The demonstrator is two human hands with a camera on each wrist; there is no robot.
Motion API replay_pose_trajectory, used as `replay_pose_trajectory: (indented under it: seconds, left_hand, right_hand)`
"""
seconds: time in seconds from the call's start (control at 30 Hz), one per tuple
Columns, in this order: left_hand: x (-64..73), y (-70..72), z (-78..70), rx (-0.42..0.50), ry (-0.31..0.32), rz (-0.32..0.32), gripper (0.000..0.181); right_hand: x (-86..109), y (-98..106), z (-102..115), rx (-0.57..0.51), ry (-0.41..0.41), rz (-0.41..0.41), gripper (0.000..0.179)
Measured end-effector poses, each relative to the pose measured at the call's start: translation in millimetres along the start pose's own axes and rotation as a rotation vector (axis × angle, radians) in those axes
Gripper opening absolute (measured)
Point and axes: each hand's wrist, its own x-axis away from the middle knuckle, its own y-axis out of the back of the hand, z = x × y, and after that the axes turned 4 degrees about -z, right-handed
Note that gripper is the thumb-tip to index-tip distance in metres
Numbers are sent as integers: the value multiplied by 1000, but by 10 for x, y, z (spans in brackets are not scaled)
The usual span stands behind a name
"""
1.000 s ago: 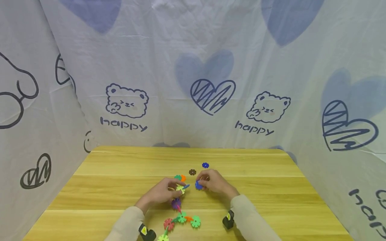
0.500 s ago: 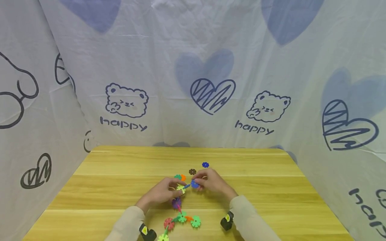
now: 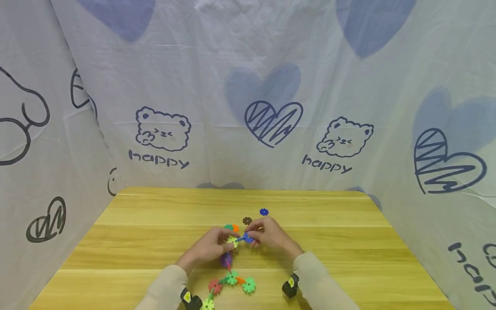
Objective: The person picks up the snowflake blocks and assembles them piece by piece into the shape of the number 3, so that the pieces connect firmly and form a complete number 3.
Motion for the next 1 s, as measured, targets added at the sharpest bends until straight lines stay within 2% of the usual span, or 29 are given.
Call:
replay_pose_trajectory:
  seconds: [0.2,0.4,0.63,1.0]
  left_hand:
    - [-6,-32,-34,-14,0,-38,30]
    - [-22,-63,-71,-68,18,-37,29]
    - [-27,-97,-104,-53,49,-28,29]
    - [-15,-105,-83,-46,2,4,31]
  right_hand:
    - [30,-15,34,7,-5,-35,13]
    - [48,-46,31,22,3,-58,12]
    - [72,-79,7,21,-29,-84,12]
    - [77,-114,-18,34,-49,-78,10]
